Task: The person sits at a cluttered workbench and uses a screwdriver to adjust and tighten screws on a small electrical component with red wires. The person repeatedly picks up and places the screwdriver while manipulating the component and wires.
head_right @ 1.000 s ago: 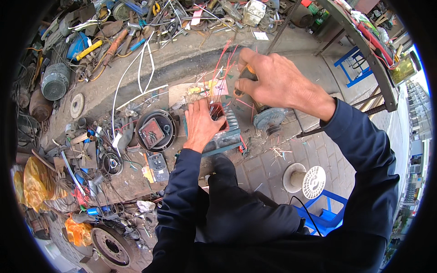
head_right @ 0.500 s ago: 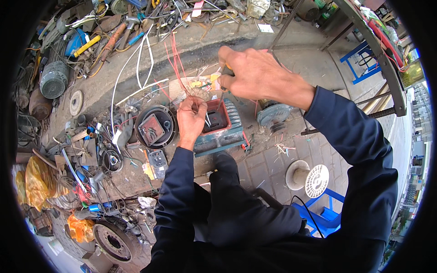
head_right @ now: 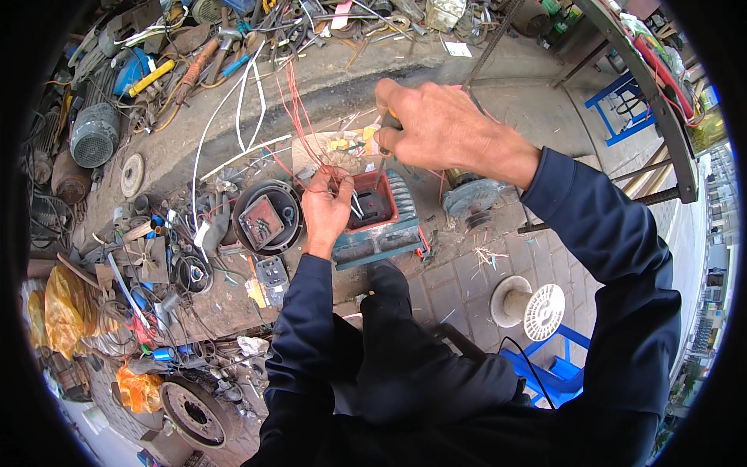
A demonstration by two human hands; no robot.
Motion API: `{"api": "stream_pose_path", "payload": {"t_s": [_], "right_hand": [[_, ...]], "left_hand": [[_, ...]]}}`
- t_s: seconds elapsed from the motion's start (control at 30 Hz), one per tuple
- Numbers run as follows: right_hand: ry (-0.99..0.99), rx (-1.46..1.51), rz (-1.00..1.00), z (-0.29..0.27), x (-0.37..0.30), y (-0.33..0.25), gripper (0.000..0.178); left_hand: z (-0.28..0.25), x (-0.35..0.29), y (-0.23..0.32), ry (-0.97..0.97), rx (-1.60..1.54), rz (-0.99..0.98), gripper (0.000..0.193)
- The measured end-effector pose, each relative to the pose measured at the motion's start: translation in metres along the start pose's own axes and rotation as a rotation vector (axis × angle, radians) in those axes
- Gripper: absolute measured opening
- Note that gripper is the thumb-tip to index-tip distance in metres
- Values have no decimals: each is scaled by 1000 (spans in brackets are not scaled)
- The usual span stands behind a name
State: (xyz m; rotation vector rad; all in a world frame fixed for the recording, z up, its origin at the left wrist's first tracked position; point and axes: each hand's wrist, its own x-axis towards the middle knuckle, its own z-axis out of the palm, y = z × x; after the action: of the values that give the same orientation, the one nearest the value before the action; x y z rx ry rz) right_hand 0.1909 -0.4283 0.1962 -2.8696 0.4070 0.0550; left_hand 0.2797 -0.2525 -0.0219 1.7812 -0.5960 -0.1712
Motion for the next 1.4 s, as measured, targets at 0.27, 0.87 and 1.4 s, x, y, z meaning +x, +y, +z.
{"api": "stream_pose_path", "payload": {"t_s": [0.27, 0.87, 1.4], "right_hand": [[0, 7, -85, 1, 2, 5, 32], [-32, -199, -33, 4, 24, -19, 40], [-83, -96, -171, -2, 29, -15, 46]], "left_hand": [[0, 0, -1, -5, 0, -14, 8], [0, -4, 2, -17, -22, -28, 8], [0, -3, 2, -41, -2, 10, 7]]}}
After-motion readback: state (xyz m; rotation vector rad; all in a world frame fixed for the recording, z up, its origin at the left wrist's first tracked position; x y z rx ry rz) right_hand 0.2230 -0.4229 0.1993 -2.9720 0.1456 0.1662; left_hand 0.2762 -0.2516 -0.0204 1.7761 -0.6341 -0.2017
